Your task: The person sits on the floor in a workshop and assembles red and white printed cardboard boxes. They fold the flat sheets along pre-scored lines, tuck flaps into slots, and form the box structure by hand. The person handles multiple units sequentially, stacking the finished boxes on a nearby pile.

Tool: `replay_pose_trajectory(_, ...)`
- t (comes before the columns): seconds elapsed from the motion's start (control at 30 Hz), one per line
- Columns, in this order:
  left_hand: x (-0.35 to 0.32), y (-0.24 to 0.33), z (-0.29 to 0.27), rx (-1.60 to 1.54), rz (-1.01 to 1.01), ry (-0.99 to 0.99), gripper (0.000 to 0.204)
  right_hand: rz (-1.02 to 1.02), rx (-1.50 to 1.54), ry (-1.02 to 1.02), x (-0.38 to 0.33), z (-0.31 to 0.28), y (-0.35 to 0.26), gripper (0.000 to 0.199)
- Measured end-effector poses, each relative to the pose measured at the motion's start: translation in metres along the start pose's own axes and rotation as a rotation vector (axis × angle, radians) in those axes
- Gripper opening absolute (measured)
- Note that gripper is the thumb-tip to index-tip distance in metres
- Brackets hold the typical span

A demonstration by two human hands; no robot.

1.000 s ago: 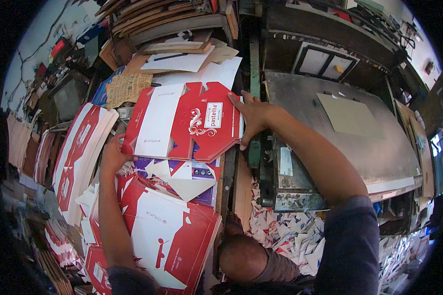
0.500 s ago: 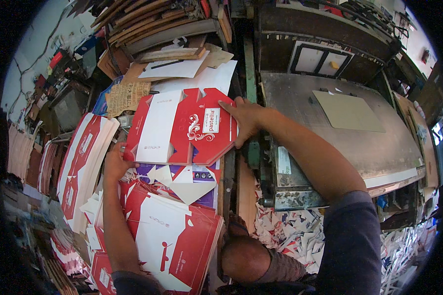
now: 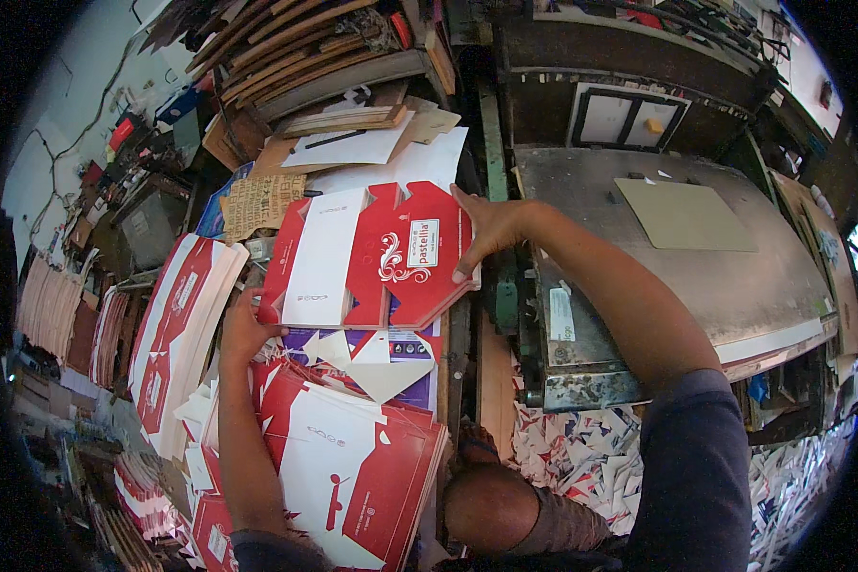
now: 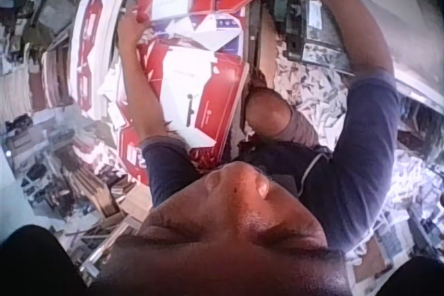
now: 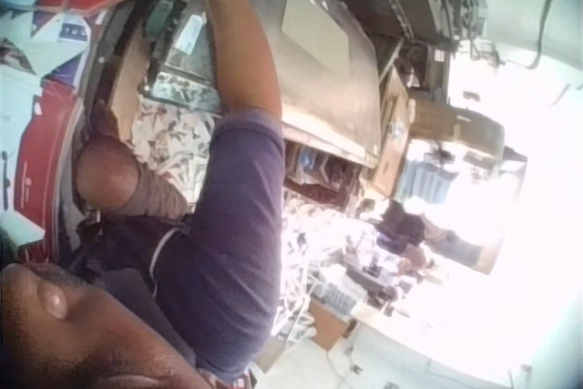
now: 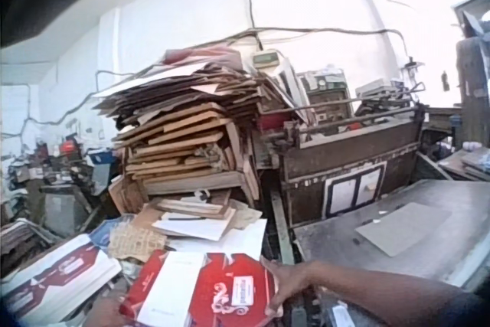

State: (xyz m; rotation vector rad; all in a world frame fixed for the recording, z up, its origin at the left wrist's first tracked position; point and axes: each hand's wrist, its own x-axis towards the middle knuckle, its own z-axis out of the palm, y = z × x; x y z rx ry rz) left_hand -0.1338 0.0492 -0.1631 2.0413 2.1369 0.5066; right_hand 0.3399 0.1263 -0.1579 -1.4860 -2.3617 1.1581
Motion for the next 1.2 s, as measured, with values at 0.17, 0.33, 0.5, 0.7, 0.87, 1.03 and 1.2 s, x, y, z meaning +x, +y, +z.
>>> replay_pose_trajectory(0.17, -0.004, 0.006, -0.003, 0.116, 0.038, 0.041, 0.079, 0.066, 0.232, 0.053, -0.007, 0.001, -0.012, 0.165)
replay_pose_trajectory(0.33, -0.004, 0.017, -0.009, 0.088, -0.017, -0.036, 0.085, 0.102, 0.196, 0.092, -0.010, 0.001, -0.016, 0.163)
replay_pose_trajectory(0.5, -0.002, -0.011, -0.022, -0.032, -0.014, -0.046, 0.103, 0.069, 0.008, 0.393, 0.006, 0.010, -0.006, 0.147)
replay_pose_trajectory(0.7, -0.031, 0.073, -0.131, -0.379, 0.268, 0.722, 0.063, -0.095, -0.216, 0.839, 0.014, 0.014, 0.011, 0.101)
replay_pose_trajectory(0.87, -0.137, 0.148, -0.209, -0.815, 0.646, 1.103, 0.037, -0.275, -0.309, 0.969, 0.009, 0.019, -0.005, 0.072)
replay_pose_trajectory(1.03, -0.226, 0.197, -0.249, -0.603, 1.147, 0.818, 0.047, -0.477, -0.336, 1.013, -0.003, 0.018, -0.021, 0.049)
replay_pose_trajectory(1.2, -0.345, 0.235, -0.248, -0.660, 1.159, 1.045, 0.037, -0.598, -0.348, 1.032, -0.013, 0.017, -0.040, 0.039)
